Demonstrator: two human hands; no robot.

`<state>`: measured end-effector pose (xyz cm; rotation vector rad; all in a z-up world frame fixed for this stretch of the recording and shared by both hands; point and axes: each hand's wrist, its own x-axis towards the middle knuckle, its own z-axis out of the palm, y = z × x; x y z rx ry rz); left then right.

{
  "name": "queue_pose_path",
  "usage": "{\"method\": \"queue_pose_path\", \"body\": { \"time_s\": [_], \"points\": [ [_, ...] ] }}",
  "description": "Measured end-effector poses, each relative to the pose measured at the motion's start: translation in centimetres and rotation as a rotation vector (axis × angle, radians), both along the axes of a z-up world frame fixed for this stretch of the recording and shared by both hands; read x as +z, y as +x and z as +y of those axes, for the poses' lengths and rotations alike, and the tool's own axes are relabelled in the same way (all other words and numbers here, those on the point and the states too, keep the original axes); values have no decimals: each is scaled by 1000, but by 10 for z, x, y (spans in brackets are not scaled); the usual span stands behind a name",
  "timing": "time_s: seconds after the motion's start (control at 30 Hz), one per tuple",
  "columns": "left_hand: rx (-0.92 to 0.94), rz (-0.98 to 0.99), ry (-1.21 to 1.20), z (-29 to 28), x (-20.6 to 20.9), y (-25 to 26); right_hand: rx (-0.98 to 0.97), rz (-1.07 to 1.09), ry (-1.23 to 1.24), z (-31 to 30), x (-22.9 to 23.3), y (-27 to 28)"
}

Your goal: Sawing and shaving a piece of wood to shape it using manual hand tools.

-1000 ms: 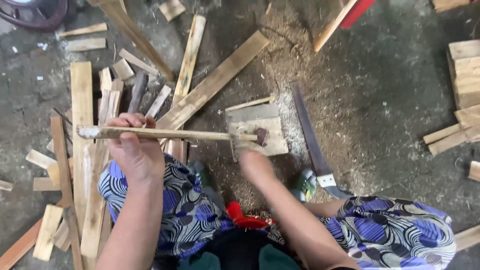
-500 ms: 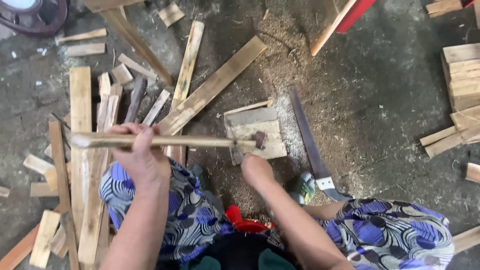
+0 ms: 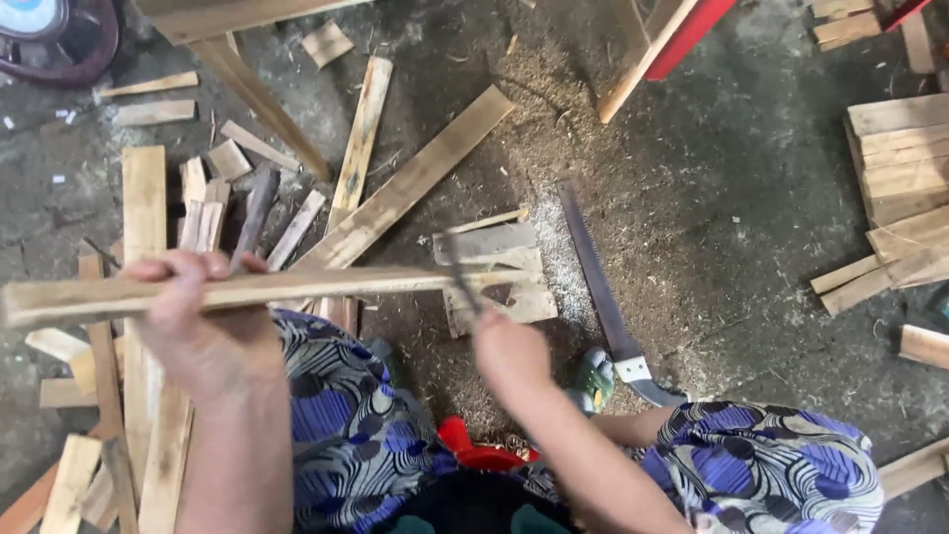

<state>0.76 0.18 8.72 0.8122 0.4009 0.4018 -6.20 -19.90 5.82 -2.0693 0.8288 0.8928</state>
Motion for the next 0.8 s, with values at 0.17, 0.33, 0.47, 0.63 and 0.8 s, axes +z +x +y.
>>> {"method": "queue_pose_path", "body": {
  "time_s": [0.17,0.33,0.47,0.63,0.8],
  "points": [
    [-15,-12,-41,4,19,-6,449,-252,-291,-18,-73,-15],
    [-57,-60,21,14,8,-11,257,16,-201,-32,-74,-4],
    [-41,43,95,-5,16,-8,447,-159,-139,-4,-69,-24],
    [-68,-126,60,40,15,-6,421,57,-348,-71,-126,-9],
    [321,339,-107,14,30,32,426,103,-319,-74,-123,-4]
  ]
}}
